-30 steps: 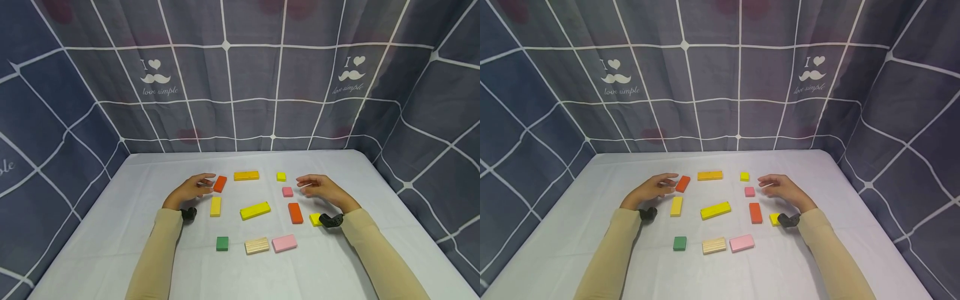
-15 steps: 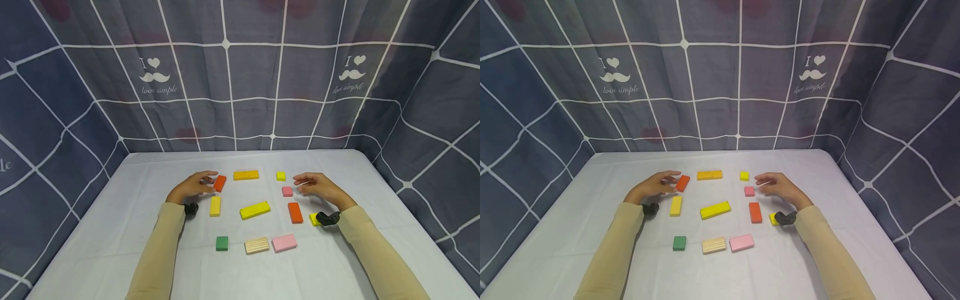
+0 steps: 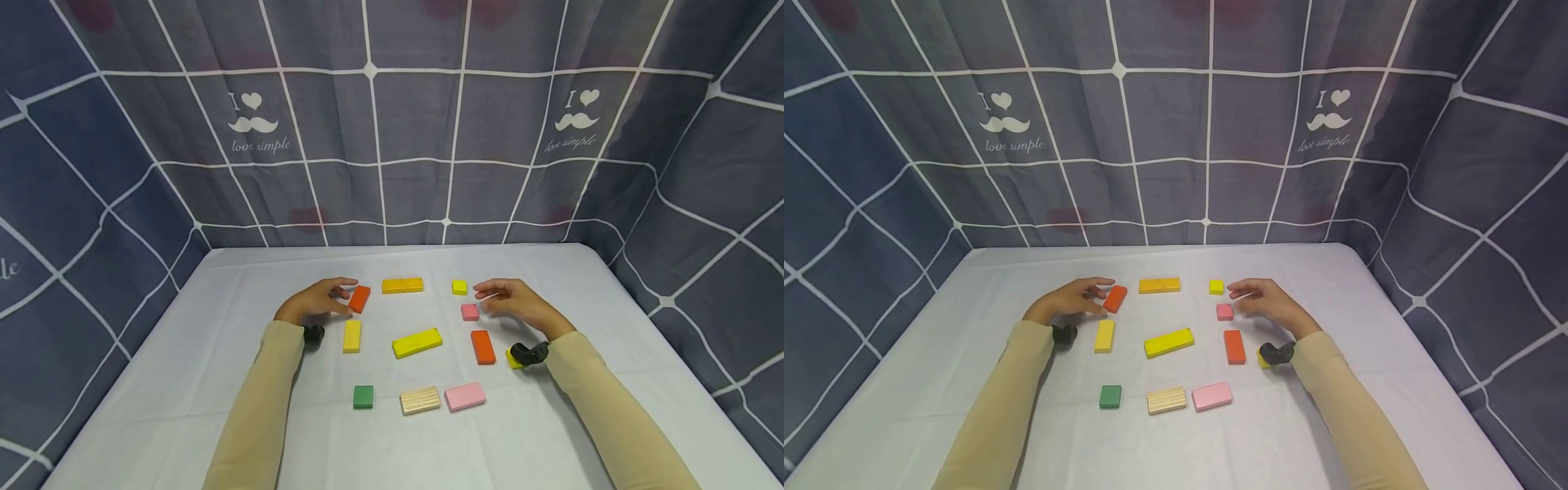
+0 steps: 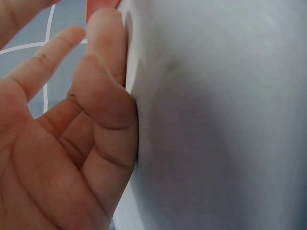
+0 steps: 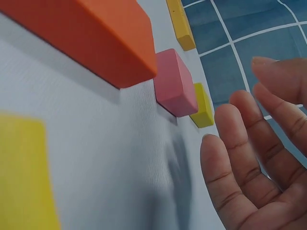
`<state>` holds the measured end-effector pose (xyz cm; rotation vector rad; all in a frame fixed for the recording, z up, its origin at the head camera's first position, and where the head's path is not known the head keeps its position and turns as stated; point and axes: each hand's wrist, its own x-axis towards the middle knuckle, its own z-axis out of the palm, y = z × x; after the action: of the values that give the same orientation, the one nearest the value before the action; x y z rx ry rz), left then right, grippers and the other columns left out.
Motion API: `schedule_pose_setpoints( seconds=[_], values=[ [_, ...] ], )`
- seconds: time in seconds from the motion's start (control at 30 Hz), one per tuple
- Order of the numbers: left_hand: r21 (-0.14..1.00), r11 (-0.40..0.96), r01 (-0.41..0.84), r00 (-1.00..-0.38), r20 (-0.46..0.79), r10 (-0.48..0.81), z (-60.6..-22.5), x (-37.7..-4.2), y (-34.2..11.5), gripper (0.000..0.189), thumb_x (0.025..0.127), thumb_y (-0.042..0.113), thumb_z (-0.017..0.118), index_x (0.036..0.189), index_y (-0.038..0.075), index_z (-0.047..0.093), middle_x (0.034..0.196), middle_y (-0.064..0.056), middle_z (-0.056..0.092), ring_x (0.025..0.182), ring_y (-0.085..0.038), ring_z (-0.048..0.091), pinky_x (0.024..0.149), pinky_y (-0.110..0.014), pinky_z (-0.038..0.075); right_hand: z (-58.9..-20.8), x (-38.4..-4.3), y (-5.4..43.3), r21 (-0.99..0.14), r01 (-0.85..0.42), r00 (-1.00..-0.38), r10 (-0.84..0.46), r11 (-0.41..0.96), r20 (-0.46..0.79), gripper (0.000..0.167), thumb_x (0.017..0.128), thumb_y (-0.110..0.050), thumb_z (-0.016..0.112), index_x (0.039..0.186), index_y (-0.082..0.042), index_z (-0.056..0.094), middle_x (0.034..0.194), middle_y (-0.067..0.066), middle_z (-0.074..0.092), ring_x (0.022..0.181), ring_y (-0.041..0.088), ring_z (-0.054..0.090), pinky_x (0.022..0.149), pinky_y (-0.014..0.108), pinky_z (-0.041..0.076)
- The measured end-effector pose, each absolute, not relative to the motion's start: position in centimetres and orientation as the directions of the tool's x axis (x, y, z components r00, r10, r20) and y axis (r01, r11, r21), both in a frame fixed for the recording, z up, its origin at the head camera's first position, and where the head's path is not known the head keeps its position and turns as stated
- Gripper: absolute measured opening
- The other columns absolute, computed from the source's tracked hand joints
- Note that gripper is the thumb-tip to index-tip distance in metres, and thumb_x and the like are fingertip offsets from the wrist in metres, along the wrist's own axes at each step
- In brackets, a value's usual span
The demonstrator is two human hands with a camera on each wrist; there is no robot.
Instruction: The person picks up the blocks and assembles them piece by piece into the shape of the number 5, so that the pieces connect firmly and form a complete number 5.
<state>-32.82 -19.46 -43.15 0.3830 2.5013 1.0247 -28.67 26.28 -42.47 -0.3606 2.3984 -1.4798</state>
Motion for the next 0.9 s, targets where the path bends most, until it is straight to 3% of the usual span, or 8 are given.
schedule_pose_setpoints(
  seconds=[0.17,0.37,0.43,0.67,0.9],
  values=[
    [0.719,0.691,0.072,-0.875,-0.287,0.390,-43.2,-33.1,-19.5,0.079,0.094,0.019,0.086,0.163,0.012,0.048,0.148,-0.021,0.058,0.132,-0.036,0.055,0.107,-0.046,0.052,-42.3,-28.9,25.6,-0.897,-0.072,-0.924,-0.367,0.437,-0.104,0.049,0.104,-0.009,0.069,0.149,0.007,0.057,0.142,0.028,0.064,0.116,0.027,0.066,0.094,0.030,0.058],
    [0.737,0.675,-0.028,-0.867,-0.355,0.350,-43.1,-33.2,-19.5,0.081,0.093,0.020,0.088,0.164,0.019,0.048,0.143,-0.017,0.057,0.102,-0.026,0.057,0.080,-0.030,0.051,-42.1,-29.3,24.7,-0.894,-0.080,-0.925,-0.367,0.441,-0.098,0.049,0.104,-0.009,0.068,0.149,0.006,0.057,0.142,0.027,0.064,0.117,0.029,0.066,0.098,0.033,0.056],
    [0.737,0.675,-0.019,-0.861,-0.356,0.364,-43.2,-33.2,-19.5,0.081,0.094,0.018,0.087,0.164,0.018,0.047,0.141,-0.017,0.057,0.096,-0.024,0.056,0.076,-0.028,0.050,-42.1,-29.4,24.4,-0.893,-0.084,-0.925,-0.367,0.443,-0.095,0.049,0.103,-0.008,0.069,0.149,0.007,0.057,0.141,0.027,0.064,0.118,0.031,0.066,0.100,0.034,0.055],
    [0.733,0.680,-0.002,-0.859,-0.350,0.375,-43.3,-33.4,-19.5,0.080,0.095,0.015,0.086,0.164,0.016,0.046,0.134,-0.016,0.057,0.092,-0.021,0.055,0.075,-0.026,0.049,-42.1,-30.1,23.4,-0.891,-0.078,-0.930,-0.354,0.448,-0.096,0.047,0.104,-0.008,0.069,0.148,0.005,0.059,0.141,0.026,0.065,0.123,0.029,0.062,0.099,0.032,0.054],
    [0.757,0.650,-0.070,-0.864,-0.371,0.339,-43.1,-33.1,-19.2,0.078,0.095,0.017,0.086,0.163,0.020,0.048,0.134,-0.013,0.055,0.090,-0.020,0.052,0.068,-0.025,0.045,-42.2,-30.4,22.7,-0.917,-0.044,-0.928,-0.356,0.395,-0.109,0.046,0.103,-0.003,0.068,0.146,0.009,0.058,0.139,0.029,0.064,0.107,0.023,0.067,0.091,0.028,0.059]
  ],
)
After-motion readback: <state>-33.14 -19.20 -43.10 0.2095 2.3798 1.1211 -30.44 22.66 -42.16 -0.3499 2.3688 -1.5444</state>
